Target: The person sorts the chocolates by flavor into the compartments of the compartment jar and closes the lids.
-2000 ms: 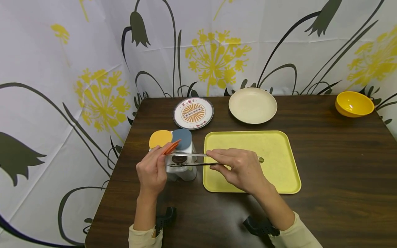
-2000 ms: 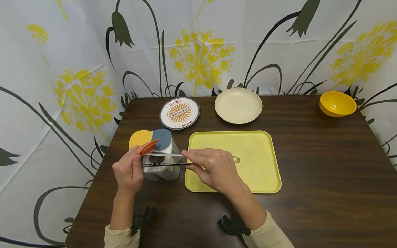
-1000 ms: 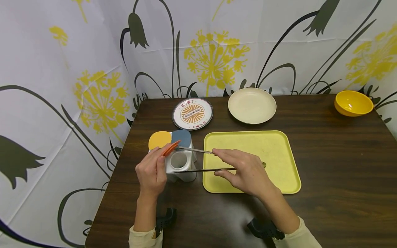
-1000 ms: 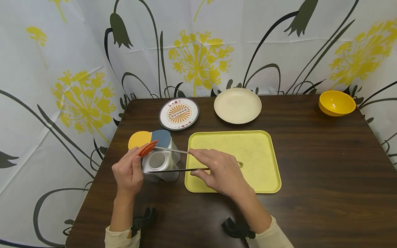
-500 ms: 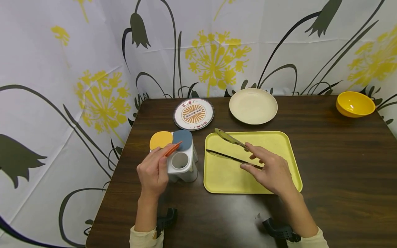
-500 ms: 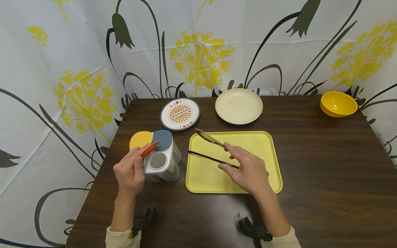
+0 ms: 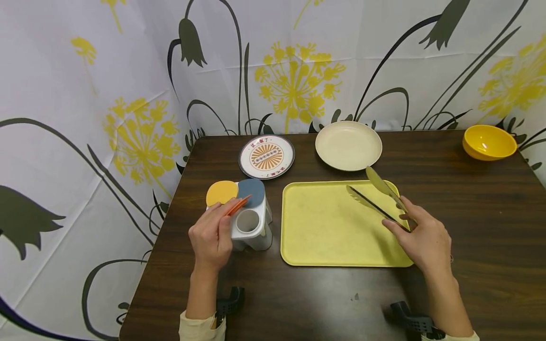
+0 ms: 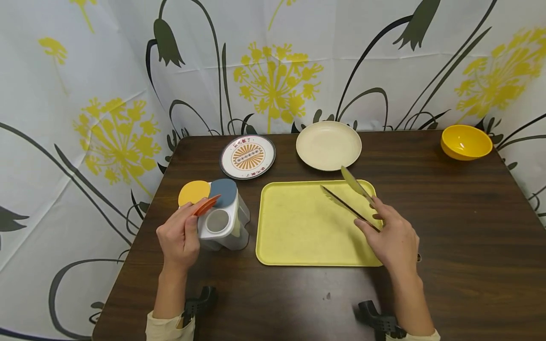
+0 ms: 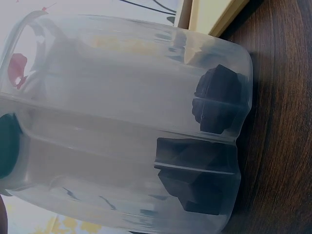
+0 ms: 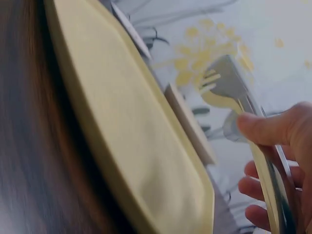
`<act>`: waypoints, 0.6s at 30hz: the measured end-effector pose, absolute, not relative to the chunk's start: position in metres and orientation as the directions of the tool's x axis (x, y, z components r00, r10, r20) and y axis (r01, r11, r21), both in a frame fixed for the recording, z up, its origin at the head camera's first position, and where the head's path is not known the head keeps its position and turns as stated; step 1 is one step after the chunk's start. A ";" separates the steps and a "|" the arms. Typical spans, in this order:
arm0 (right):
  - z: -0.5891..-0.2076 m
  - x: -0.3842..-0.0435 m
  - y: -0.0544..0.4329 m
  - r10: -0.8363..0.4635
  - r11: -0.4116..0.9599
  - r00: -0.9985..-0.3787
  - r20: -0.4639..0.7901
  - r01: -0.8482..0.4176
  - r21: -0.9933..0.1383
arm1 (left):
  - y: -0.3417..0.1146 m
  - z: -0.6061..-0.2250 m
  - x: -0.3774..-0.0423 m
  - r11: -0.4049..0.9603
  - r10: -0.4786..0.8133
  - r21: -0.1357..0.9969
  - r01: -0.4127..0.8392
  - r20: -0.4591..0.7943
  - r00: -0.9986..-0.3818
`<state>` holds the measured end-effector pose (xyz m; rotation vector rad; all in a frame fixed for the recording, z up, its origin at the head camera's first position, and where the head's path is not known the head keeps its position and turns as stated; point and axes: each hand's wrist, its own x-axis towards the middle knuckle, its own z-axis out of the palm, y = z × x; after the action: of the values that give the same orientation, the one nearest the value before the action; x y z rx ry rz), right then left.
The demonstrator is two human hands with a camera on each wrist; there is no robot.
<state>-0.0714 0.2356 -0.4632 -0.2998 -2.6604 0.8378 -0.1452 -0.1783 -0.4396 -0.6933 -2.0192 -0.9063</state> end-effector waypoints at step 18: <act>-0.485 -0.042 0.309 0.769 0.477 -0.640 -0.016 0.589 -0.652 | -0.178 -0.439 -0.144 0.598 0.152 0.357 0.718 0.829 -0.539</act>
<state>-0.0417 0.3088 -0.4854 -1.1564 -2.4481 0.9186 -0.1444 -0.1781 -0.4388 -0.6880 -2.0303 -0.9050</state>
